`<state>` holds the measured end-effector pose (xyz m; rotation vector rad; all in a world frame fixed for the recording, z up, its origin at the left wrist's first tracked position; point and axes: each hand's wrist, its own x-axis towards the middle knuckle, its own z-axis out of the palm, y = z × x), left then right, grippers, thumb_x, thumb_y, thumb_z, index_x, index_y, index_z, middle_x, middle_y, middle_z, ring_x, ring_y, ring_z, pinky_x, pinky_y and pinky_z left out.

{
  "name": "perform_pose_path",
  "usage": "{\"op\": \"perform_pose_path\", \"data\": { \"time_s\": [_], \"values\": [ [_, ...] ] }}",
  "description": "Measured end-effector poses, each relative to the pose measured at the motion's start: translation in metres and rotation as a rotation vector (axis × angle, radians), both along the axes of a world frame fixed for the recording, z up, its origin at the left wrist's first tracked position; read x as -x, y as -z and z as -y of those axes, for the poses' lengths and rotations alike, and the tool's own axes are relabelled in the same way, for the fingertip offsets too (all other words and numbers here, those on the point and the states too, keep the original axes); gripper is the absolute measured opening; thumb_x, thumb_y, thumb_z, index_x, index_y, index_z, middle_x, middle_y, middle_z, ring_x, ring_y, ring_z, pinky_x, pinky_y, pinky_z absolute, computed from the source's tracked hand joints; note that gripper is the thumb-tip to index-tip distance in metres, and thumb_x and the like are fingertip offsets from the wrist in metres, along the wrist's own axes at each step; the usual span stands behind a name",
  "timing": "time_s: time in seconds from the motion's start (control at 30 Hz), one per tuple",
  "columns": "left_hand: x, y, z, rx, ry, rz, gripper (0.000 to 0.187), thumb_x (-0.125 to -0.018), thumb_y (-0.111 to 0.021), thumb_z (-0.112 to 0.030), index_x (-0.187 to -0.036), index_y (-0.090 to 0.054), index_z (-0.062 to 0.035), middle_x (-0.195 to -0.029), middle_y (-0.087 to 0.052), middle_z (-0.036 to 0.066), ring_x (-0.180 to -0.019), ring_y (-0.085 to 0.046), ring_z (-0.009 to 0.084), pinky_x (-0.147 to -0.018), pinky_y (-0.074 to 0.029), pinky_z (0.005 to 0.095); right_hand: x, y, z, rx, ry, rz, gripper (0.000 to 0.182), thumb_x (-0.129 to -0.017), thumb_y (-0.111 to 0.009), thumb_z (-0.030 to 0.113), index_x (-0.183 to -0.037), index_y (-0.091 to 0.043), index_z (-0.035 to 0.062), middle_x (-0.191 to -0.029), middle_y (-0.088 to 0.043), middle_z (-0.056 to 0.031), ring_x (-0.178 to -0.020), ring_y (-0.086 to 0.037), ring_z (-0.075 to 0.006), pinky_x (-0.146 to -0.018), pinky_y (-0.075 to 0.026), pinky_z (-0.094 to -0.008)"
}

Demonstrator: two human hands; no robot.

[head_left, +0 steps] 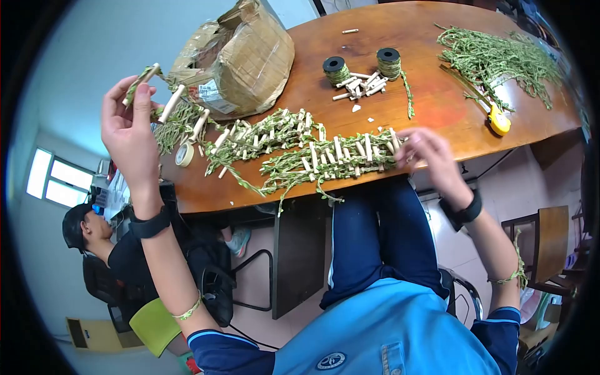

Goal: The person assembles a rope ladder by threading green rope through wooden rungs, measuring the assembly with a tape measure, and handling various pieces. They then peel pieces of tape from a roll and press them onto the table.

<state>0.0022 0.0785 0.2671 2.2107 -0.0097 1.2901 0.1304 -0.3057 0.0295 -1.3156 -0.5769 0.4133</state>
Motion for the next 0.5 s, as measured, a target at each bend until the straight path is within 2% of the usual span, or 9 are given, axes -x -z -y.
{"op": "perform_pose_path", "data": {
  "time_s": [0.07,0.1,0.13,0.17,0.23,0.3,0.37,0.43,0.5],
  "values": [
    [-0.003,0.011,0.011,-0.037,0.008,-0.031,0.026,-0.102,-0.066,-0.014,-0.124,-0.061,-0.0012,-0.106,-0.070,0.010,-0.085,-0.065,0.0107,-0.069,-0.052,0.0239,-0.034,0.017,0.028,0.141,0.348,0.367,0.026,-0.107,-0.052,0.019,-0.114,-0.068,0.0002,-0.091,-0.071,-0.0059,-0.080,-0.066,-0.0113,-0.068,-0.050,-0.0263],
    [-0.009,0.019,0.018,-0.049,0.027,-0.018,0.020,-0.099,-0.069,-0.012,-0.118,-0.066,-0.0039,-0.098,-0.070,0.004,-0.078,-0.063,0.0069,-0.064,-0.049,0.0217,-0.046,0.018,0.039,0.306,0.495,0.565,0.020,-0.104,-0.056,0.014,-0.109,-0.069,-0.0006,-0.089,-0.070,-0.0077,-0.080,-0.065,-0.0147,-0.070,-0.050,-0.0296],
    [-0.014,0.027,0.030,-0.106,-0.020,-0.041,0.020,-0.098,-0.070,-0.012,-0.117,-0.066,-0.0054,-0.094,-0.070,0.004,-0.076,-0.064,0.0066,-0.063,-0.050,0.0222,-0.061,0.030,0.055,0.418,0.608,0.791,0.018,-0.102,-0.059,0.013,-0.107,-0.069,-0.0008,-0.087,-0.068,-0.0101,-0.077,-0.064,-0.0192,-0.070,-0.050,-0.0316],
    [-0.019,0.036,0.044,-0.163,-0.067,-0.065,0.020,-0.097,-0.072,-0.012,-0.116,-0.067,-0.0069,-0.090,-0.070,0.004,-0.074,-0.065,0.0063,-0.061,-0.050,0.0227,-0.070,0.037,0.067,0.492,0.629,0.867,0.016,-0.101,-0.061,0.013,-0.106,-0.069,-0.0007,-0.085,-0.066,-0.0120,-0.074,-0.063,-0.0221,-0.068,-0.049,-0.0333],
    [-0.028,0.053,0.080,-0.229,-0.050,-0.167,0.021,-0.094,-0.073,-0.011,-0.113,-0.068,-0.0085,-0.085,-0.071,0.007,-0.069,-0.066,0.0098,-0.060,-0.052,0.0256,-0.080,0.054,0.078,0.521,0.684,0.778,0.017,-0.102,-0.061,0.015,-0.103,-0.068,-0.0006,-0.084,-0.067,-0.0121,-0.071,-0.063,-0.0206,-0.065,-0.049,-0.0324],
    [-0.048,0.084,0.102,-0.294,0.130,-0.188,0.022,-0.090,-0.073,-0.008,-0.111,-0.067,-0.0062,-0.090,-0.072,0.012,-0.074,-0.071,0.0203,-0.064,-0.056,0.0323,-0.084,0.057,0.072,0.450,0.672,0.701,0.018,-0.102,-0.060,0.016,-0.102,-0.068,-0.0004,-0.083,-0.068,-0.0114,-0.069,-0.064,-0.0188,-0.064,-0.049,-0.0308],
    [-0.067,0.123,0.128,-0.347,0.234,-0.221,0.018,-0.092,-0.073,-0.008,-0.109,-0.068,-0.0049,-0.097,-0.074,0.011,-0.074,-0.072,0.0211,-0.061,-0.056,0.0317,-0.080,0.058,0.074,0.446,0.663,0.642,0.019,-0.103,-0.060,0.017,-0.102,-0.068,-0.0005,-0.081,-0.068,-0.0107,-0.068,-0.064,-0.0170,-0.064,-0.049,-0.0293],
    [-0.078,0.156,0.164,-0.306,0.363,-0.248,0.025,-0.091,-0.075,-0.018,-0.111,-0.067,-0.0046,-0.095,-0.073,0.014,-0.077,-0.073,0.0286,-0.065,-0.057,0.0367,-0.079,0.054,0.075,0.491,0.652,0.625,0.020,-0.103,-0.060,0.018,-0.102,-0.068,-0.0007,-0.079,-0.068,-0.0101,-0.067,-0.064,-0.0153,-0.063,-0.049,-0.0279],
    [-0.084,0.171,0.189,-0.245,0.456,-0.480,0.033,-0.090,-0.076,-0.032,-0.108,-0.067,-0.0066,-0.091,-0.073,0.012,-0.078,-0.072,0.0314,-0.068,-0.057,0.0398,-0.082,0.058,0.079,0.431,0.662,0.578,0.021,-0.104,-0.060,0.018,-0.101,-0.068,-0.0012,-0.076,-0.066,-0.0071,-0.069,-0.062,-0.0114,-0.064,-0.048,-0.0262]
  ]
}}
